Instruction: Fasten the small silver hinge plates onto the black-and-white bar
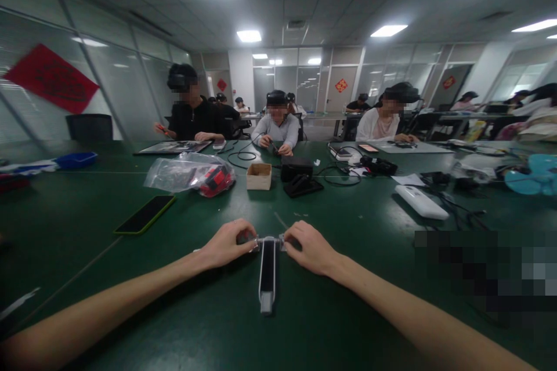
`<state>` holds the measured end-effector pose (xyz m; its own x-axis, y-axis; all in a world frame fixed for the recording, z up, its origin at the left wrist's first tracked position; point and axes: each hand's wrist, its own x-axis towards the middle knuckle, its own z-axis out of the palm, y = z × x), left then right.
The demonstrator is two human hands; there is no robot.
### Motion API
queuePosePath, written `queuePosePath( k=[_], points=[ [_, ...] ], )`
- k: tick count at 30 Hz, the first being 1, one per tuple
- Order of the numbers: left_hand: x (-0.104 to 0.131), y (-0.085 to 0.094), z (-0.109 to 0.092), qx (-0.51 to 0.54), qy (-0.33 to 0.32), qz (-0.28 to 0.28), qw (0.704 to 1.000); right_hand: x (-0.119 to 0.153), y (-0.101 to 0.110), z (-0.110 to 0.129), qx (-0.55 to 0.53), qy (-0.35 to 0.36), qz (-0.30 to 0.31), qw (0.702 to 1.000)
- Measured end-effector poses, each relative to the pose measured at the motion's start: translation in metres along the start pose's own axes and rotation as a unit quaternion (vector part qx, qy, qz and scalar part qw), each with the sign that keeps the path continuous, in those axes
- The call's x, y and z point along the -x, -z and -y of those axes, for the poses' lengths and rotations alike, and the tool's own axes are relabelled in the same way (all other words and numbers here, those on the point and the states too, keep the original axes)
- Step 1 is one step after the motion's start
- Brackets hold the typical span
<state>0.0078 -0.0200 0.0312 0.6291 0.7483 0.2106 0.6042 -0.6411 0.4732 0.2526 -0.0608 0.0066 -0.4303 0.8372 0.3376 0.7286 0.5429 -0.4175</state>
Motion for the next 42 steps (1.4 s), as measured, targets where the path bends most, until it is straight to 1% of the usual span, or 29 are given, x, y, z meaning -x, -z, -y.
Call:
queuePosePath(
  k=[3,5,11,17,19,21,23,24,28,29,31,33,36,40,42],
  points=[
    [0.0,-0.001,0.001,0.003,-0.009,0.011,1.0,0.0,0.0,0.0,0.004,-0.002,0.003,1.0],
    [0.001,-0.002,0.002,0.012,-0.012,0.008,1.0,0.0,0.0,0.0,0.006,-0.003,0.004,1.0],
    [0.0,0.0,0.003,0.033,-0.005,-0.03,0.999,0.0,0.001,0.002,0.022,-0.012,-0.006,1.0],
    [-0.003,0.001,0.011,0.013,0.011,-0.062,0.998,-0.001,0.001,0.005,0.041,-0.03,-0.028,0.998],
    [-0.004,0.001,0.016,0.006,0.011,-0.069,0.998,-0.001,0.003,0.008,0.046,-0.035,-0.034,0.998],
    [-0.005,0.0,0.019,0.002,0.011,-0.074,0.997,0.0,0.007,0.016,0.047,-0.042,-0.032,0.997],
    [-0.004,-0.002,0.021,0.002,0.013,-0.079,0.997,0.001,0.013,0.032,0.047,-0.056,-0.008,0.997],
    [-0.004,-0.003,0.022,0.002,0.012,-0.082,0.997,0.001,0.015,0.042,0.047,-0.068,0.018,0.996],
    [-0.003,-0.004,0.021,0.006,-0.003,-0.092,0.996,0.0,0.019,0.081,0.068,-0.131,0.15,0.977],
    [-0.003,-0.005,0.02,0.008,-0.005,-0.092,0.996,-0.003,0.018,0.088,0.089,-0.143,0.168,0.971],
    [-0.004,-0.004,0.02,0.01,-0.001,-0.095,0.995,-0.012,0.015,0.097,0.132,-0.159,0.181,0.962],
    [-0.004,-0.004,0.02,0.012,0.003,-0.099,0.995,-0.021,0.012,0.099,0.156,-0.167,0.186,0.956],
    [-0.005,-0.004,0.023,0.015,0.002,-0.106,0.994,-0.03,0.011,0.095,0.139,-0.163,0.196,0.957],
    [-0.006,-0.004,0.025,0.018,0.0,-0.108,0.994,-0.026,0.019,0.085,0.107,-0.14,0.173,0.969],
    [-0.006,-0.004,0.025,0.01,0.002,-0.103,0.995,-0.021,0.026,0.077,0.094,-0.142,0.159,0.972]
  ],
)
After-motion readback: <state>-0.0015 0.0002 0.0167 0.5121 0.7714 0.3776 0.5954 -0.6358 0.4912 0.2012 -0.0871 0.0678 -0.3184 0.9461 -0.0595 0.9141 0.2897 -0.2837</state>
